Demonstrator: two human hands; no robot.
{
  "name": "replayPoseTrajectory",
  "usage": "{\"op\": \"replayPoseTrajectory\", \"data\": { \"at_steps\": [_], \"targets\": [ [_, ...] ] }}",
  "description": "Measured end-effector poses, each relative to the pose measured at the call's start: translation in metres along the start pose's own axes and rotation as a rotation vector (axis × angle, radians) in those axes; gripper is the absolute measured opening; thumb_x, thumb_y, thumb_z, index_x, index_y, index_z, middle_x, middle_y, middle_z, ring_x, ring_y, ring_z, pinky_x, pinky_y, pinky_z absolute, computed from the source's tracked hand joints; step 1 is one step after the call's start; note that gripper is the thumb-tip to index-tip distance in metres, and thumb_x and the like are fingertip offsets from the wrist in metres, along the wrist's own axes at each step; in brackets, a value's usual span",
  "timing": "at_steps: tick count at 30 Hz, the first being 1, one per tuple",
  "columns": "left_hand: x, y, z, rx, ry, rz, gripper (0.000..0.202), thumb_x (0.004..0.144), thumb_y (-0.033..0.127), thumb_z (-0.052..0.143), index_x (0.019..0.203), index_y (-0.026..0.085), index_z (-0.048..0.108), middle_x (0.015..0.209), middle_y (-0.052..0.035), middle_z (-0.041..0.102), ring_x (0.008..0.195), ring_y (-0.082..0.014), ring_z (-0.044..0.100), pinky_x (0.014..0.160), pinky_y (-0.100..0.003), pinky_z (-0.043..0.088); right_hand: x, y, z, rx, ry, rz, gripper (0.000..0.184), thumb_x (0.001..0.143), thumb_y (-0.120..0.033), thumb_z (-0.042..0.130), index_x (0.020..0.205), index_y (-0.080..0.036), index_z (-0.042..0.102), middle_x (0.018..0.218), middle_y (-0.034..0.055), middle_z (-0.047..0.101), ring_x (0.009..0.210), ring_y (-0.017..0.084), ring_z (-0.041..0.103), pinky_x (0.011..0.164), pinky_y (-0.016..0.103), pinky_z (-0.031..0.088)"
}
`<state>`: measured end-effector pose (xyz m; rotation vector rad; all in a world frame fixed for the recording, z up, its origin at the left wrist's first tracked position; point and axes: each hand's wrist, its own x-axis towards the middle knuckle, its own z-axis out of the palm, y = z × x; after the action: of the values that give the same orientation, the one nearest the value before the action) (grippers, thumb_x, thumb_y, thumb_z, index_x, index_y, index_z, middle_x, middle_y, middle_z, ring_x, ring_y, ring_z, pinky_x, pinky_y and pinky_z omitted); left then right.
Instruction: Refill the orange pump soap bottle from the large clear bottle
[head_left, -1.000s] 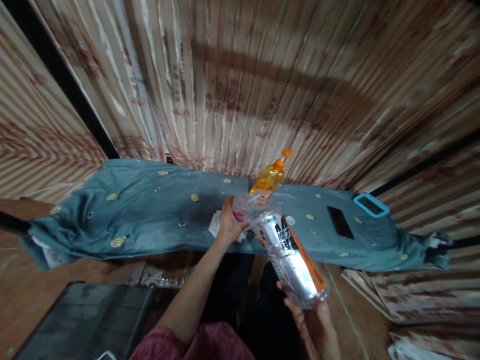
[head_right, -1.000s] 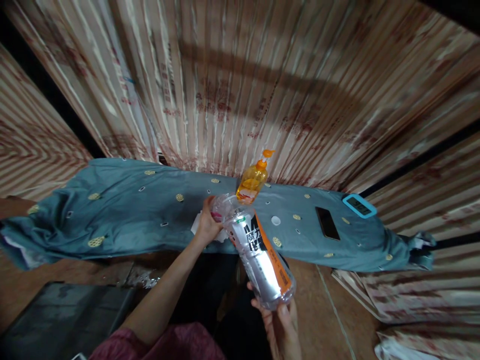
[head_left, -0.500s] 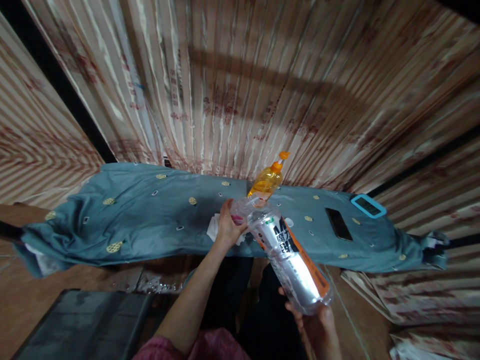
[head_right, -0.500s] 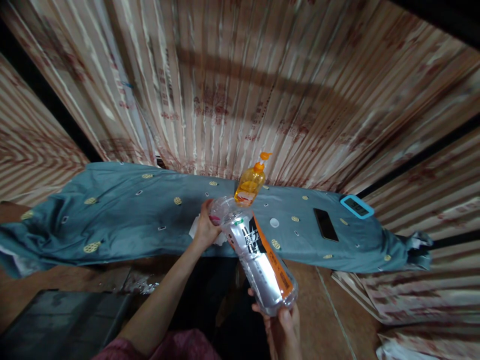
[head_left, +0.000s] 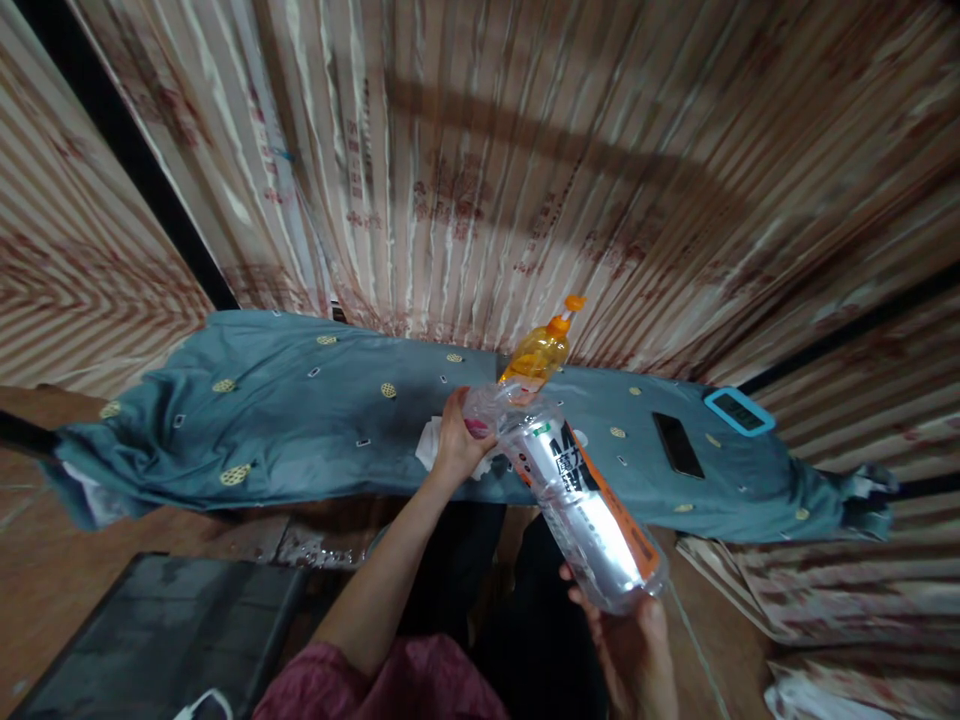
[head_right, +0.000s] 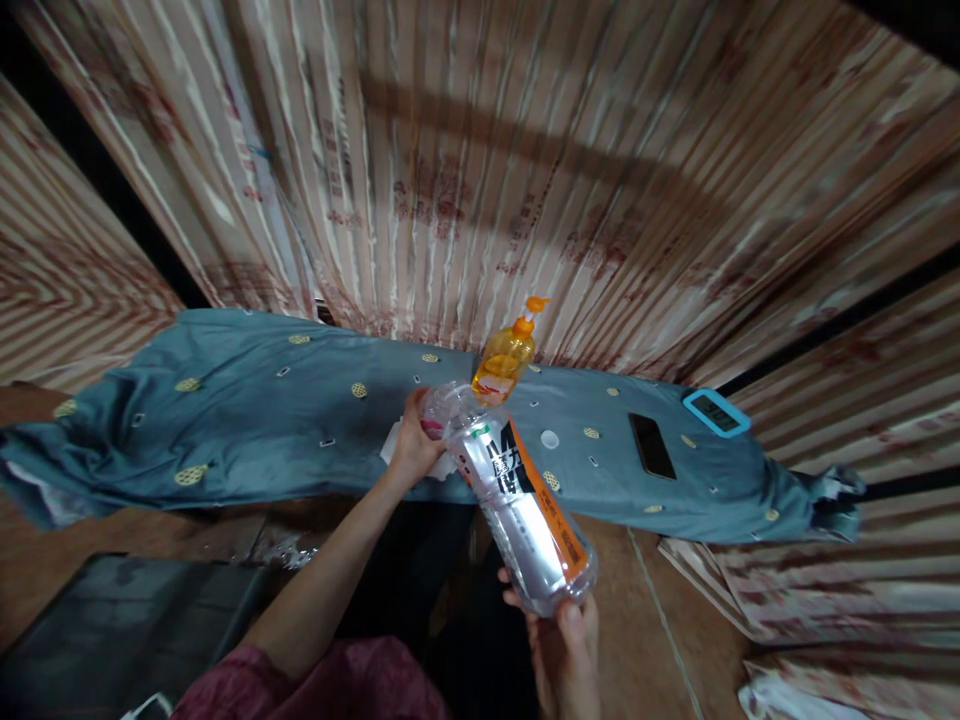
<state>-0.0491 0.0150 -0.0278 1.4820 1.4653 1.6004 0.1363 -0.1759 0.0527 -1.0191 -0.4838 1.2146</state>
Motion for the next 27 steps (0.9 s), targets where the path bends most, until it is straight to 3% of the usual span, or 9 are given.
{"op": "replayPoseTrajectory", "data": {
  "at_steps": [11,19,27],
  "targets": [
    [-0.001,0.013,-0.003,0.034,0.019,-0.03,0.083,0.057,0.019,0.082,0.13,0.021,0.044,0.128,-0.0125,0.06,0.123,-0.0329,0.06,0.107,-0.051,0.048,-0.001,-0.004,0.003,-0.013,0.032,-0.011,0.052,0.06,-0.054,0.092,0.102,-0.028,0.078,0.094,0.0022,0.083,0.07,0.023,0.079,0.058,0.024,0.065],
    [-0.003,0.008,-0.005,0.031,0.012,-0.031,0.084,0.058,0.02,0.082,0.132,0.02,0.042,0.132,-0.0158,0.058,0.127,-0.0345,0.058,0.109,-0.054,0.046,-0.001,-0.002,0.003,-0.022,0.049,-0.003,0.053,0.058,-0.055,0.093,0.101,-0.027,0.078,0.093,0.0036,0.083,0.069,0.024,0.079,0.056,0.025,0.065],
    [-0.003,0.002,-0.006,0.001,0.012,-0.005,0.084,0.06,0.021,0.082,0.133,0.021,0.041,0.134,-0.016,0.058,0.13,-0.0356,0.056,0.111,-0.056,0.045,0.003,-0.002,-0.002,-0.053,-0.084,-0.021,0.054,0.071,-0.055,0.086,0.117,-0.031,0.073,0.095,0.003,0.082,0.074,0.021,0.079,0.063,0.024,0.065]
  ]
}}
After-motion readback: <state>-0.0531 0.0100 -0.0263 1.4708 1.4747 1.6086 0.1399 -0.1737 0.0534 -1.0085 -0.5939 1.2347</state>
